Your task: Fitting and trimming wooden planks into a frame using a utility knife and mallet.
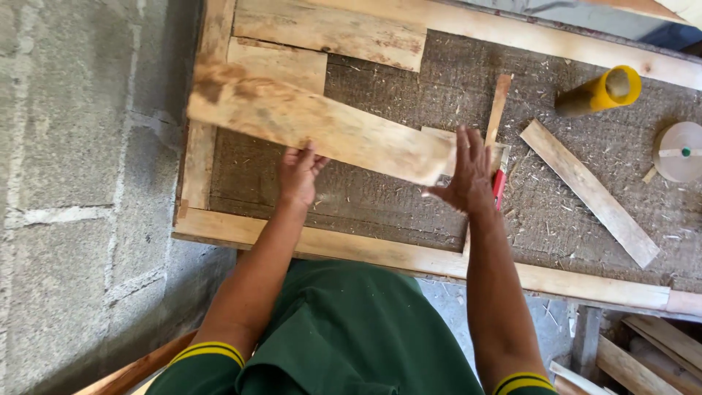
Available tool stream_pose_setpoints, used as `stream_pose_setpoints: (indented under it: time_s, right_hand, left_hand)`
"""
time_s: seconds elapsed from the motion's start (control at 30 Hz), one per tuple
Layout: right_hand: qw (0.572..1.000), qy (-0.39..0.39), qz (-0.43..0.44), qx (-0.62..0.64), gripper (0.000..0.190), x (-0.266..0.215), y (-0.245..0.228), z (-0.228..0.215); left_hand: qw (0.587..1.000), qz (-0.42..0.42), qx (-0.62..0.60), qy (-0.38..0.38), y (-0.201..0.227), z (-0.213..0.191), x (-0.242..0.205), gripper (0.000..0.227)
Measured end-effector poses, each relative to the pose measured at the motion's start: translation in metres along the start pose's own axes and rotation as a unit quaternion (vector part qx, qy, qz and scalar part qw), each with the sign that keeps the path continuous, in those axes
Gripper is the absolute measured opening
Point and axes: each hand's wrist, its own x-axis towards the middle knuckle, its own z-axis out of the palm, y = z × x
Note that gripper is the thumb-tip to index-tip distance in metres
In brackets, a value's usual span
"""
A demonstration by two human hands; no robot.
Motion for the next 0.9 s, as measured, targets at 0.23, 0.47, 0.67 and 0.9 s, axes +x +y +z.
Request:
stream_pose_setpoints:
  time_s: [0.23,0.47,0.67,0.9]
  right_hand:
    - [0.986,-0.08,-0.014,-0.146,0.15,0.049,0.053,0.037]
    - [0.965,-0.116,-0.065,-0.226,0.144,0.045,0.072,0.04]
    - [0.938,-0.185,-0.044,-0.29,0.143,0.014,0.089,0.026]
    - [0.929,-0.178,0.056,-0.319,0.146,-0.016,0.09,0.008]
  left_hand:
    - [0.989,0.04,-0.107,0.096,0.02,-0.064,0.019,0.014]
    - [0.986,0.021,-0.137,0.091,0.007,-0.065,0.027,0.015]
    - [0.985,-0.004,-0.151,0.082,-0.018,-0.028,0.031,0.012]
    - [0.987,-0.068,-0.107,0.094,-0.041,0.042,0.023,0.013]
